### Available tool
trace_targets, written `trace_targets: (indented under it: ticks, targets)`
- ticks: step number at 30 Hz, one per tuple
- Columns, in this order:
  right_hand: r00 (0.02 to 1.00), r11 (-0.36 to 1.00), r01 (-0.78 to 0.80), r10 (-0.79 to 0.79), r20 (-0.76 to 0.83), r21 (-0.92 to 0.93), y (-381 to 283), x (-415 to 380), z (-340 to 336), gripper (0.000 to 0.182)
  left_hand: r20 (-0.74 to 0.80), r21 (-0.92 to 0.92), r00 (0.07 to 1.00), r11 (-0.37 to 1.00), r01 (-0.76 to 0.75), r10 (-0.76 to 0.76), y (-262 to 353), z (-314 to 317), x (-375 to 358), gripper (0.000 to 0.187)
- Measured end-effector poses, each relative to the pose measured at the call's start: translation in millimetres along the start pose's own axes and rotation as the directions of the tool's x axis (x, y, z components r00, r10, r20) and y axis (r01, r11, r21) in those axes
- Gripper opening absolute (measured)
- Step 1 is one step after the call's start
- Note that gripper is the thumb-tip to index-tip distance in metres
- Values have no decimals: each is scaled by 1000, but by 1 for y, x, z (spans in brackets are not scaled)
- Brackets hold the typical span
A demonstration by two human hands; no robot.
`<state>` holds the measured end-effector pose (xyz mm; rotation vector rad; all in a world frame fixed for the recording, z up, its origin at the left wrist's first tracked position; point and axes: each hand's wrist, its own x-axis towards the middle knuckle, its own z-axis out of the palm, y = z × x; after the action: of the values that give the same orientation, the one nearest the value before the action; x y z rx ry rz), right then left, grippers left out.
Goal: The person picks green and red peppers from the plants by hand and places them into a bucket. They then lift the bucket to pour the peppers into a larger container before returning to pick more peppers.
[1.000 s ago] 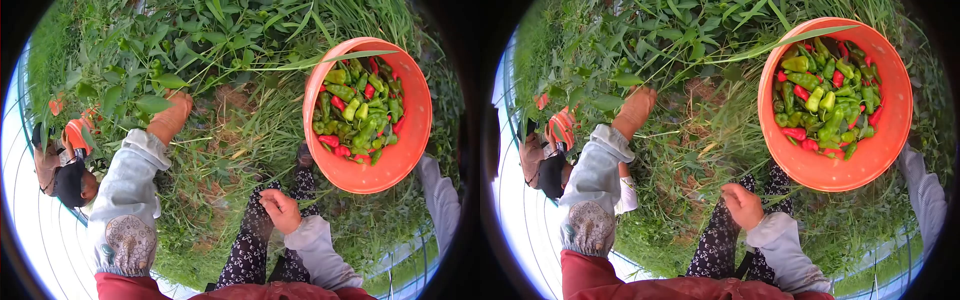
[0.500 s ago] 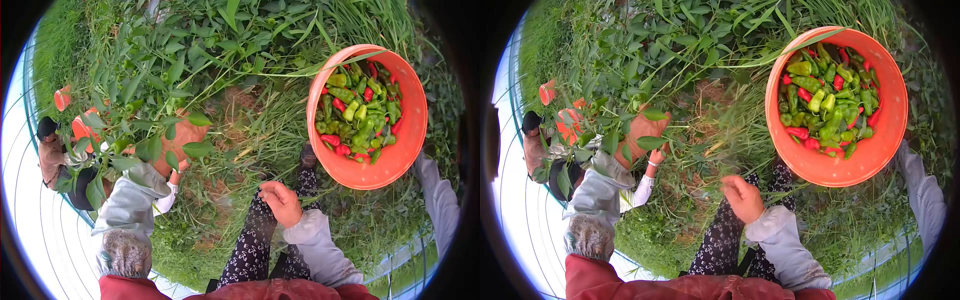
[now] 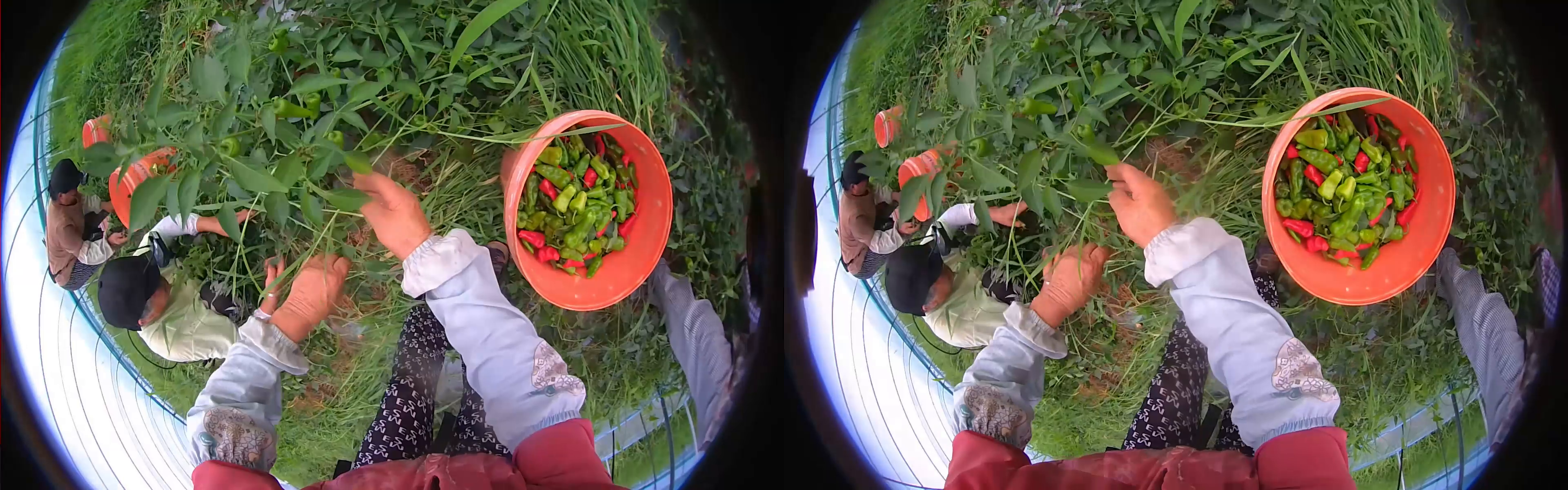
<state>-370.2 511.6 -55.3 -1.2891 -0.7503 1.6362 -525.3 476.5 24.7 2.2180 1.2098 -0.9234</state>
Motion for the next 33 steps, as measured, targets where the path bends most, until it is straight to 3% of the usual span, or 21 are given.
trace_targets:
  ticks: [2, 4, 6, 8, 9, 12, 14, 15, 16, 17, 18, 20, 21, 22, 24, 25, 26, 28, 29, 32, 33]
  targets:
    - [993, 993, -79, 86, 80, -90, -7, 13, 7, 42, -125, -67, 992, 998, -9, 1, -10, 22, -11, 25]
    - [992, 988, -117, 112, 60, 96, -12, 25, 26, 49, -171, -314, 984, 950, -12, -44, -18, 35, -18, 22]
    - [980, 980, -120, 92, 174, 157, -19, 37, 38, 54, -187, -331, 979, 944, 13, -79, -15, 42, -24, 20]
    - [938, 936, -308, 269, 217, 171, -25, 52, 50, 55, -211, -389, 975, 921, -14, -75, -13, 48, -28, 19]
    - [939, 939, -301, 262, 222, 167, -28, 60, 53, 55, -187, -397, 979, 918, 2, -83, -9, 47, -32, 16]
    - [855, 896, -317, 129, 502, 311, -28, 78, 59, 57, -158, -418, 986, 908, -21, -50, -4, 54, -42, 14]
    - [826, 897, -377, 213, 521, 232, -12, 77, 69, 53, -139, -454, 989, 891, -10, -59, -10, 54, -52, 19]
    - [874, 996, 34, -70, 480, 83, 4, 76, 68, 49, -113, -492, 982, 867, 76, -151, -18, 52, -56, 21]
    - [800, 895, 438, -349, 488, -78, 21, 75, 64, 44, -81, -528, 968, 834, 161, -238, -29, 52, -60, 24]
    - [830, 970, 166, -41, 556, -177, 1, 60, 53, 37, -138, -626, 937, 761, 169, -321, -47, 62, -64, 23]
    - [827, 971, 153, -24, 562, -184, -3, 48, 47, 37, -179, -717, 895, 677, 166, -409, -68, 78, -66, 23]
    - [808, 969, 4, 142, 572, -246, -2, 26, 38, 35, -422, -696, 771, 715, 61, -476, -108, 111, -64, 15]
    - [861, 913, 361, -246, 446, -193, 36, 16, 42, 36, -195, -939, 771, 343, 32, -606, -109, 87, -58, 14]
    - [865, 917, 344, -227, 448, -200, 34, 8, 37, 36, 66, -995, 776, -95, 9, -627, -109, 51, -54, 12]
    - [844, 916, 130, 100, 528, -381, 20, -6, 23, 36, -17, -995, 805, -67, -70, -594, -101, 19, -42, 11]
    - [849, 921, 235, -38, 526, -312, 30, -12, 22, 36, -45, -995, 852, -51, -83, -522, -97, 12, -39, 10]
    - [850, 923, 223, -26, 526, -314, 34, -18, 21, 36, -32, -995, 853, -60, -74, -520, -88, 5, -38, 10]
    - [824, 940, 113, 93, 559, -323, 35, -22, 19, 36, -44, -986, 925, 164, 20, -378, -68, -10, -28, 14]
    - [827, 940, 117, 88, 556, -322, 39, -24, 19, 36, -13, -996, 904, 86, 26, -428, -55, -12, -25, 14]
    - [845, 920, 268, -82, 529, -285, 50, -27, 18, 37, -55, -997, 864, 73, -22, -500, -47, -14, -8, 11]
    - [835, 941, 133, 62, 547, -310, 51, -26, 17, 39, -59, -998, 849, 23, -55, -525, -48, -11, -1, 11]
